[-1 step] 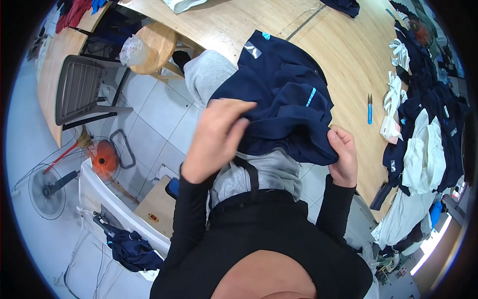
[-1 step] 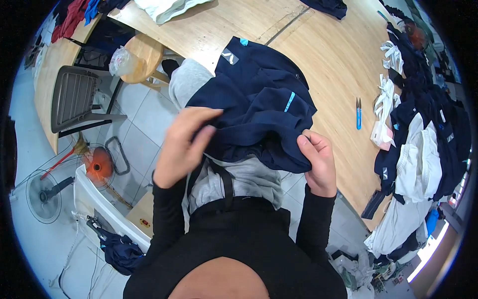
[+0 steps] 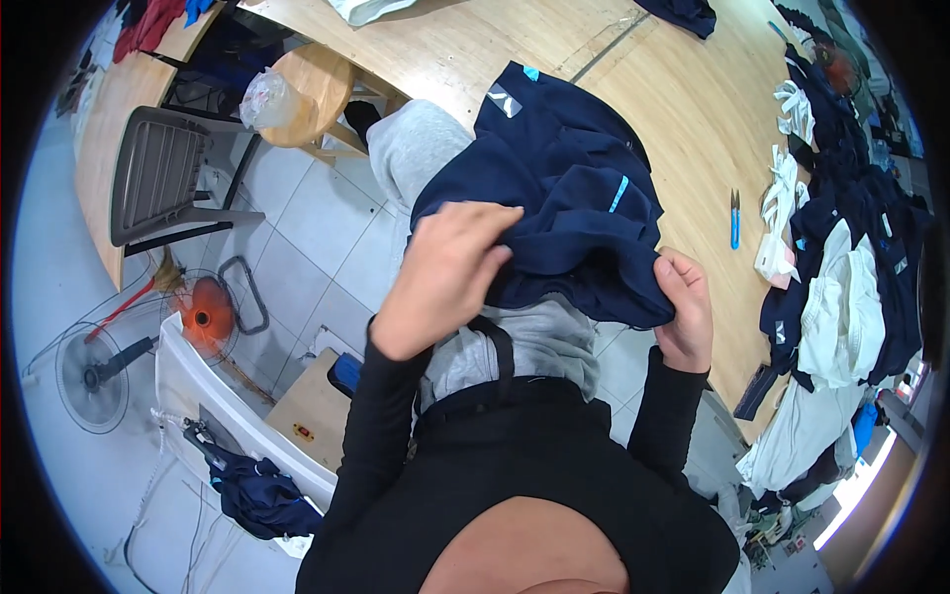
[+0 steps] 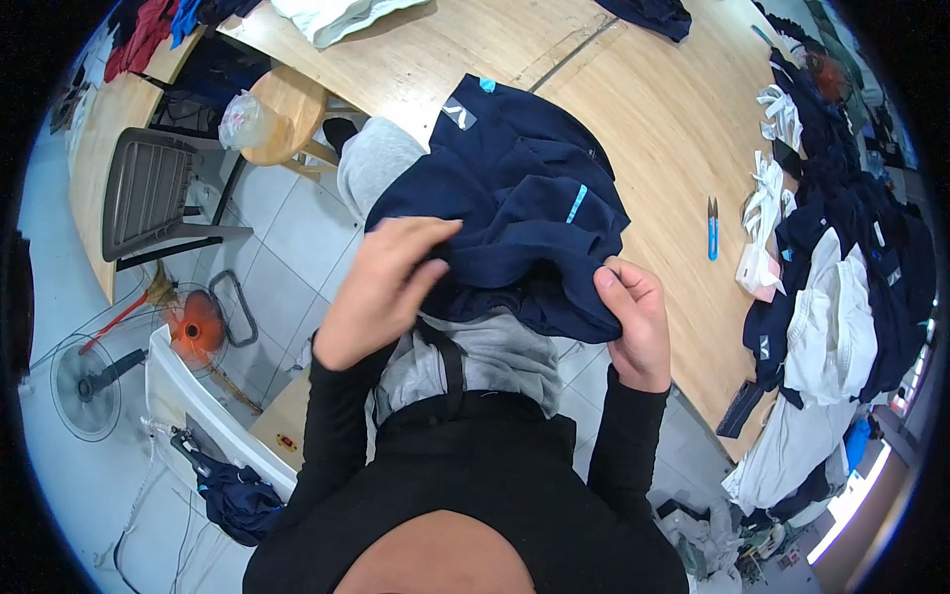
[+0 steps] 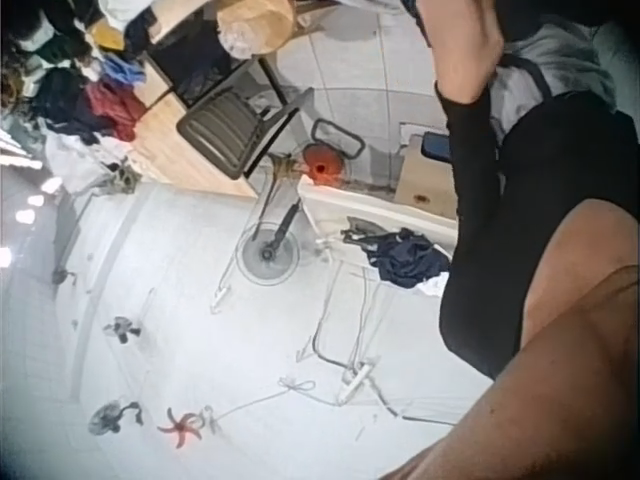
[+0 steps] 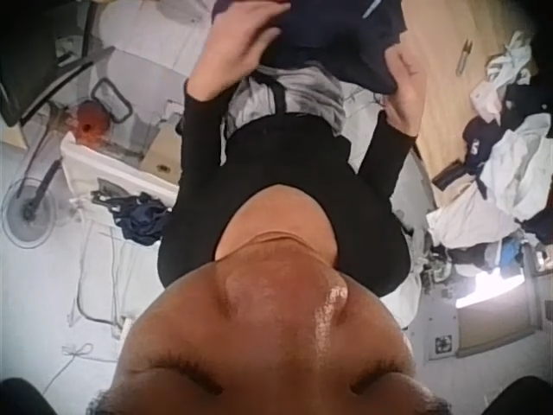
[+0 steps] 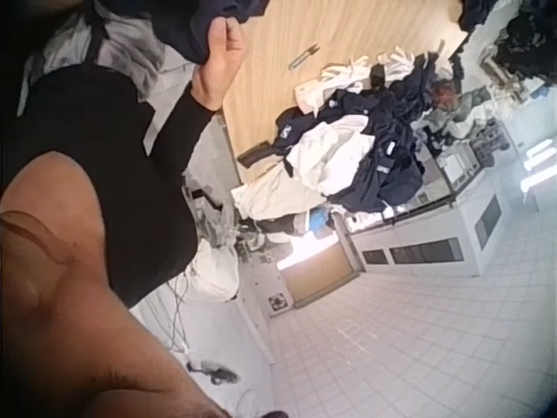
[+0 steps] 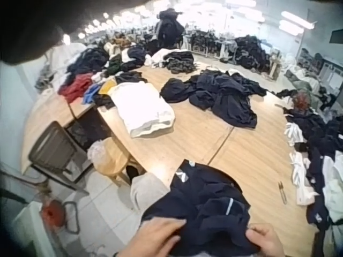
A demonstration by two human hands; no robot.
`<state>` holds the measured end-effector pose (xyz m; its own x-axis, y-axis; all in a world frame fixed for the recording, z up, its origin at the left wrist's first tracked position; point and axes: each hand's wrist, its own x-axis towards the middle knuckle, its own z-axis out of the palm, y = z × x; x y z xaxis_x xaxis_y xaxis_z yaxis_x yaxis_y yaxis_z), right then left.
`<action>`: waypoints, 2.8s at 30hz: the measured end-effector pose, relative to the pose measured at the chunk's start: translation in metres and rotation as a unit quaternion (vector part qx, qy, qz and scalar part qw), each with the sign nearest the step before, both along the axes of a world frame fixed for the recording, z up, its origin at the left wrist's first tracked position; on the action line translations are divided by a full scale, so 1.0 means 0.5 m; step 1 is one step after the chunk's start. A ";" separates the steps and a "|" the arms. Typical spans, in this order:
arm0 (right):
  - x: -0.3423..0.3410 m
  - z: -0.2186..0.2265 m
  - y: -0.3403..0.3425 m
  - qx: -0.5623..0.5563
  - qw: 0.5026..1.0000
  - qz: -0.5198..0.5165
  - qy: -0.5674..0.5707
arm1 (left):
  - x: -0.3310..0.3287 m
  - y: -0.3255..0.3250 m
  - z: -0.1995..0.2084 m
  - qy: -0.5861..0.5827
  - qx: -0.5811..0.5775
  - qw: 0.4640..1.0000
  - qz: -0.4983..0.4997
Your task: The recorder uses thread snips to trim loose threads and inspect dark-colored sports shorts on a factory workbench.
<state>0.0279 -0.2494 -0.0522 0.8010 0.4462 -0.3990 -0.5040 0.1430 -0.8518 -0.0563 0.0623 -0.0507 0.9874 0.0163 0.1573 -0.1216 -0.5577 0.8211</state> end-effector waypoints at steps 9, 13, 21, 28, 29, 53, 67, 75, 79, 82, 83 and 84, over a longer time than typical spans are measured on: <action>-0.007 -0.003 0.062 -0.329 0.871 -0.131 -0.340 | -0.021 -0.011 0.004 0.176 -0.321 0.930 -0.031; -0.035 0.061 0.132 -0.200 0.887 -0.029 -0.416 | -0.033 -0.024 0.028 0.133 -0.381 0.915 -0.023; -0.045 0.088 0.189 -0.197 0.797 0.075 -0.565 | -0.040 -0.048 0.055 0.102 -0.285 0.953 -0.029; -0.051 0.052 0.173 -0.138 0.871 0.077 -0.465 | -0.047 -0.056 0.018 0.088 -0.307 0.948 -0.010; -0.052 0.050 0.175 -0.141 0.871 0.074 -0.464 | -0.047 -0.057 0.013 0.089 -0.307 0.948 0.001; 0.175 -0.237 -0.215 -0.732 0.538 -0.100 -0.406 | -0.051 -0.024 -0.011 0.098 -0.473 0.876 -0.002; -0.016 0.053 0.151 -0.168 0.784 0.156 -0.576 | -0.036 -0.026 0.005 0.100 -0.475 0.873 -0.059; -0.024 0.055 0.156 -0.170 0.784 0.156 -0.576 | -0.039 -0.018 0.010 0.121 -0.502 0.852 -0.091; -0.022 0.062 0.151 -0.189 0.771 0.181 -0.581 | -0.038 -0.020 0.006 0.114 -0.502 0.852 -0.097; -0.023 0.053 0.142 -0.188 0.791 0.139 -0.565 | -0.038 -0.022 0.008 0.108 -0.489 0.860 -0.096; -0.025 0.053 0.145 -0.147 0.847 0.078 -0.505 | -0.037 -0.024 0.009 0.106 -0.483 0.865 -0.090; -0.027 0.055 0.151 -0.104 0.892 0.016 -0.439 | -0.034 -0.024 0.009 0.105 -0.483 0.865 -0.093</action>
